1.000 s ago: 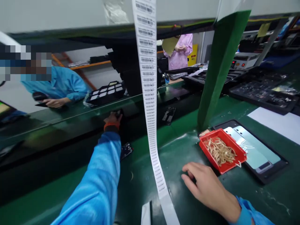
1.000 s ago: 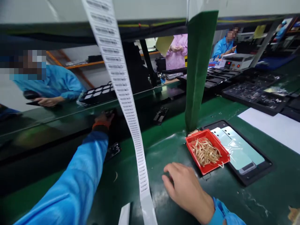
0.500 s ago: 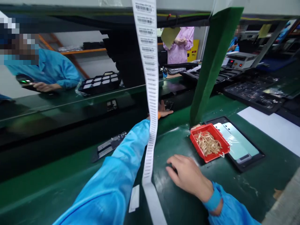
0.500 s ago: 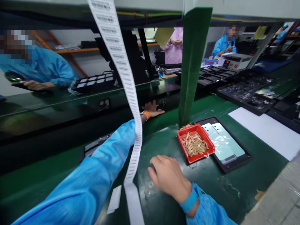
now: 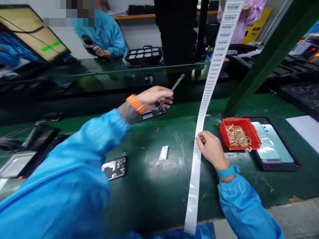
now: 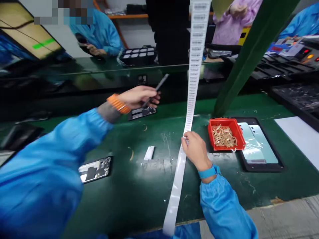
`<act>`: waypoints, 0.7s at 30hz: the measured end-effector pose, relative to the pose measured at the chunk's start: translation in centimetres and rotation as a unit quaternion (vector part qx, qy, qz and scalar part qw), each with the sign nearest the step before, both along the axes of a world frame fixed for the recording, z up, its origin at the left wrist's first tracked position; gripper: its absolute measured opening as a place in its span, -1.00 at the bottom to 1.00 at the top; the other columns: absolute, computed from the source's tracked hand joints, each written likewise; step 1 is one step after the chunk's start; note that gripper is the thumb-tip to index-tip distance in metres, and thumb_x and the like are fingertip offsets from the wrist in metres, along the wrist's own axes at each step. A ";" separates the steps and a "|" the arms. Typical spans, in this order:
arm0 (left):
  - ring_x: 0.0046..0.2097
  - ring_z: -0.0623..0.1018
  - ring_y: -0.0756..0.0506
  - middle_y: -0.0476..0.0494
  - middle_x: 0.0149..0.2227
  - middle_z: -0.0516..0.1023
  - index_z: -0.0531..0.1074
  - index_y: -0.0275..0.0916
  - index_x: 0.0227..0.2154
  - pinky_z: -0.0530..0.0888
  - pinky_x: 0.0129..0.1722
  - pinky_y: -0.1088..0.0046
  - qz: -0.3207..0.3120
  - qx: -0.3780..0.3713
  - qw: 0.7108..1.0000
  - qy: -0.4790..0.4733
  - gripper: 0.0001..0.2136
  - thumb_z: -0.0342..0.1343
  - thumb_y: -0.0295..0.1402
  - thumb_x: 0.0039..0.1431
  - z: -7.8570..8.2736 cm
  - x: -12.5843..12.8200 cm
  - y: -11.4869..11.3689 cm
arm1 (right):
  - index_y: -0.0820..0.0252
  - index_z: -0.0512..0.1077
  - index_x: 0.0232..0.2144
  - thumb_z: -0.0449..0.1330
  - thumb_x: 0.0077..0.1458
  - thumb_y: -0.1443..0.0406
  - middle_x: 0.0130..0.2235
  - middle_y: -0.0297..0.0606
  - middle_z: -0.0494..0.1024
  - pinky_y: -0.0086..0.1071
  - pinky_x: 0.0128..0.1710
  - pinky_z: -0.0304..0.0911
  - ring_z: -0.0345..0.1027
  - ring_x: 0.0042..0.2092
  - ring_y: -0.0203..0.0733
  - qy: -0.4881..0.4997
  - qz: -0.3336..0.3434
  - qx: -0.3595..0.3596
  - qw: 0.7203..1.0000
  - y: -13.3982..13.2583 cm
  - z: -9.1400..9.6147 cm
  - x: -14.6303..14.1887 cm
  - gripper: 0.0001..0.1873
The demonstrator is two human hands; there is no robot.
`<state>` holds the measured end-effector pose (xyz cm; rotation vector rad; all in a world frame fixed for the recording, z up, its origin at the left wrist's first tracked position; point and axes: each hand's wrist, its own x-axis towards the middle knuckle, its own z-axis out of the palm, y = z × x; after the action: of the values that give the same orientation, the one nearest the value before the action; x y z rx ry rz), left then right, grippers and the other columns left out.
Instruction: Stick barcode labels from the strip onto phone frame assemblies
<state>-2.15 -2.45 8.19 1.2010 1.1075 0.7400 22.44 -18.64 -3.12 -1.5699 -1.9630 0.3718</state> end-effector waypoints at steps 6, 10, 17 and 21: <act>0.06 0.52 -0.33 -0.33 0.03 0.53 0.52 -0.29 -0.08 0.44 0.11 -0.10 0.085 -0.068 0.967 -0.229 -0.64 0.26 -0.21 0.10 -3.0 -7.0 -20.5 | 0.21 0.48 -0.17 0.10 0.16 0.33 -0.09 -0.08 0.55 -0.11 0.03 0.32 0.42 -0.03 0.02 -0.014 0.028 0.016 0.999 -1.0 -1.6 1.7 -0.79; 0.17 0.44 -0.37 -0.35 0.11 0.49 0.53 -0.30 -0.04 0.41 0.15 -0.08 0.073 -0.138 0.929 -0.335 -0.61 0.25 -0.29 0.05 -7.0 -7.0 -24.9 | 0.20 0.43 0.07 0.09 0.21 0.26 0.14 -0.08 0.48 0.00 0.23 0.20 0.29 0.21 0.05 -0.036 0.073 0.000 0.997 -3.0 -2.6 2.5 -0.61; -0.06 0.57 -0.24 -0.33 0.08 0.50 0.43 -0.31 0.09 0.55 -0.09 0.08 0.058 -0.203 0.872 -0.442 -0.45 0.13 -0.03 0.15 -8.4 -7.0 -24.1 | 0.22 0.45 0.08 0.05 0.26 0.28 0.18 -0.09 0.45 0.07 0.26 0.15 0.19 0.28 0.07 -0.113 0.067 0.019 0.991 -3.5 -3.2 1.6 -0.61; -0.15 0.58 -0.21 -0.34 -0.06 0.56 0.42 -0.36 0.05 0.57 -0.19 0.11 0.085 -0.212 0.842 -0.489 -0.38 -0.05 0.13 0.24 -8.3 -6.7 -24.6 | 0.22 0.53 -0.05 0.02 0.27 0.28 0.08 -0.03 0.52 0.03 0.14 0.28 0.31 0.17 0.08 -0.140 0.067 0.095 0.983 -4.1 -3.5 0.8 -0.65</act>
<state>-8.85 -27.08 -0.06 0.2305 0.4504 1.0081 23.21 -22.70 -6.58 -1.4329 -2.2503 0.0124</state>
